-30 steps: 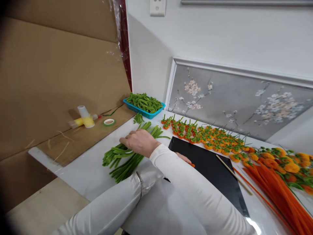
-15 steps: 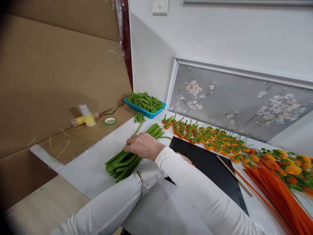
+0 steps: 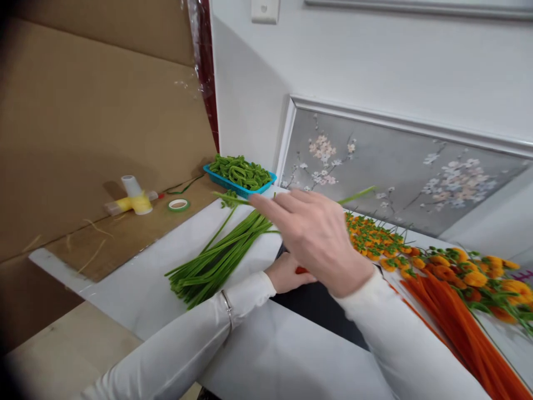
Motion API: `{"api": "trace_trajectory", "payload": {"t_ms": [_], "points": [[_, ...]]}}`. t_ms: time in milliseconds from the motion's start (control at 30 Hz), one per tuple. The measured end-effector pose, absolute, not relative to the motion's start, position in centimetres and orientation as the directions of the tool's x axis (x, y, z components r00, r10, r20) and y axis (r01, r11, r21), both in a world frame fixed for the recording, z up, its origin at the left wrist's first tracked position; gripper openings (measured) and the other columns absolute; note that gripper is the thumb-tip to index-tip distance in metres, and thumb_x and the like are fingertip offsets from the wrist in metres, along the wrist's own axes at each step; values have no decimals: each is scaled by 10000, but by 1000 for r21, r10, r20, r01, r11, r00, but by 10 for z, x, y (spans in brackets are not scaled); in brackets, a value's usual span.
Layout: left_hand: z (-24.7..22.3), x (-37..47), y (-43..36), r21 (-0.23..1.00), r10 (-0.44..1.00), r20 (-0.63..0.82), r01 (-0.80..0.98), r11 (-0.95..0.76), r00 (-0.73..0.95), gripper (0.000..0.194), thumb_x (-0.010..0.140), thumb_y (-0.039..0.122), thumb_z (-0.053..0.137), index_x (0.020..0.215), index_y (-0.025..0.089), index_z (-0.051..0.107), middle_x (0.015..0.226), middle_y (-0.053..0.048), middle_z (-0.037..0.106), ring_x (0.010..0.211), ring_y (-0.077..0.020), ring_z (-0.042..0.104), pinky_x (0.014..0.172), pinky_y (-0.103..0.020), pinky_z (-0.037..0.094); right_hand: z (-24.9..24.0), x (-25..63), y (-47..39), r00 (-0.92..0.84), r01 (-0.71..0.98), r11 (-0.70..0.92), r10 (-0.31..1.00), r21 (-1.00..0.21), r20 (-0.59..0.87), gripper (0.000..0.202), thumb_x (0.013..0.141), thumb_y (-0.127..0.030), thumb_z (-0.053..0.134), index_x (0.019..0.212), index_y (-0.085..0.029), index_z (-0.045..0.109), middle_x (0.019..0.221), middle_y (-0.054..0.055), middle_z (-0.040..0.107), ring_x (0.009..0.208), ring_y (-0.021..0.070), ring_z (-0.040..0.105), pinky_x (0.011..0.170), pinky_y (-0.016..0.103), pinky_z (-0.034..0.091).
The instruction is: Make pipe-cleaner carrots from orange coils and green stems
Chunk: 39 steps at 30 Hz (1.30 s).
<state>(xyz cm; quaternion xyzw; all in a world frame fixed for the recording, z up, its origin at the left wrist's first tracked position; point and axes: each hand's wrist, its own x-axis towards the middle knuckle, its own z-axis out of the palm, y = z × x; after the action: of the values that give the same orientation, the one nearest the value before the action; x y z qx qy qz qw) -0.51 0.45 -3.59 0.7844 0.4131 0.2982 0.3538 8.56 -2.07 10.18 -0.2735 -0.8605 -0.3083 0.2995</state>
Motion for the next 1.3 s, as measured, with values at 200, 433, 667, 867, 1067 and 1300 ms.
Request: {"api": "trace_trajectory", "payload": {"t_ms": [200, 433, 667, 867, 1067, 1300], "points": [[-26, -14, 14, 799, 868, 242, 419, -432, 433, 245, 749, 307, 649, 935, 175, 736, 926, -49, 741, 854, -207, 662, 812, -279, 477, 32, 183, -34, -347, 904, 422, 617, 75, 706, 196, 927, -241, 442, 892, -192, 629, 835, 36, 660, 710, 163, 601, 612, 261, 386], [-9, -20, 17, 833, 858, 267, 342, -435, 440, 254, 781, 257, 602, 966, 126, 718, 917, -75, 736, 829, -194, 667, 761, -261, 497, -9, 219, -41, -218, 882, 465, 532, -68, 818, 177, 910, -210, 489, 887, -216, 664, 875, 50, 632, 777, 160, 581, 682, 283, 420], [-8, -17, 19, 861, 856, 252, 300, -412, 452, 244, 764, 268, 631, 959, 150, 717, 919, -54, 735, 852, -185, 663, 777, -252, 503, -8, 219, -42, -242, 895, 444, 567, -44, 788, 179, 904, -172, 504, 838, -206, 667, 849, 37, 643, 753, 150, 562, 694, 291, 360], [-5, -14, 15, 849, 847, 258, 310, -429, 464, 233, 771, 270, 617, 946, 154, 717, 903, -51, 731, 839, -181, 658, 771, -253, 506, -9, 214, -41, -256, 891, 452, 567, -36, 783, 172, 905, -156, 504, 837, -200, 656, 829, 26, 632, 737, 136, 562, 683, 289, 332], [-4, -14, 12, 815, 836, 274, 346, -465, 476, 228, 786, 270, 592, 946, 165, 716, 890, -45, 726, 812, -179, 653, 745, -256, 508, -8, 211, -44, -309, 894, 447, 580, 23, 753, 195, 894, -106, 482, 882, -200, 652, 856, 42, 634, 763, 155, 550, 677, 304, 334], [1, -13, 8, 808, 847, 312, 348, -474, 430, 259, 777, 284, 615, 996, 174, 698, 990, -45, 719, 901, -189, 653, 832, -269, 498, -3, 208, -50, -335, 900, 429, 574, 74, 747, 222, 873, -58, 480, 903, -197, 651, 877, 46, 639, 771, 168, 540, 692, 320, 335]]}}
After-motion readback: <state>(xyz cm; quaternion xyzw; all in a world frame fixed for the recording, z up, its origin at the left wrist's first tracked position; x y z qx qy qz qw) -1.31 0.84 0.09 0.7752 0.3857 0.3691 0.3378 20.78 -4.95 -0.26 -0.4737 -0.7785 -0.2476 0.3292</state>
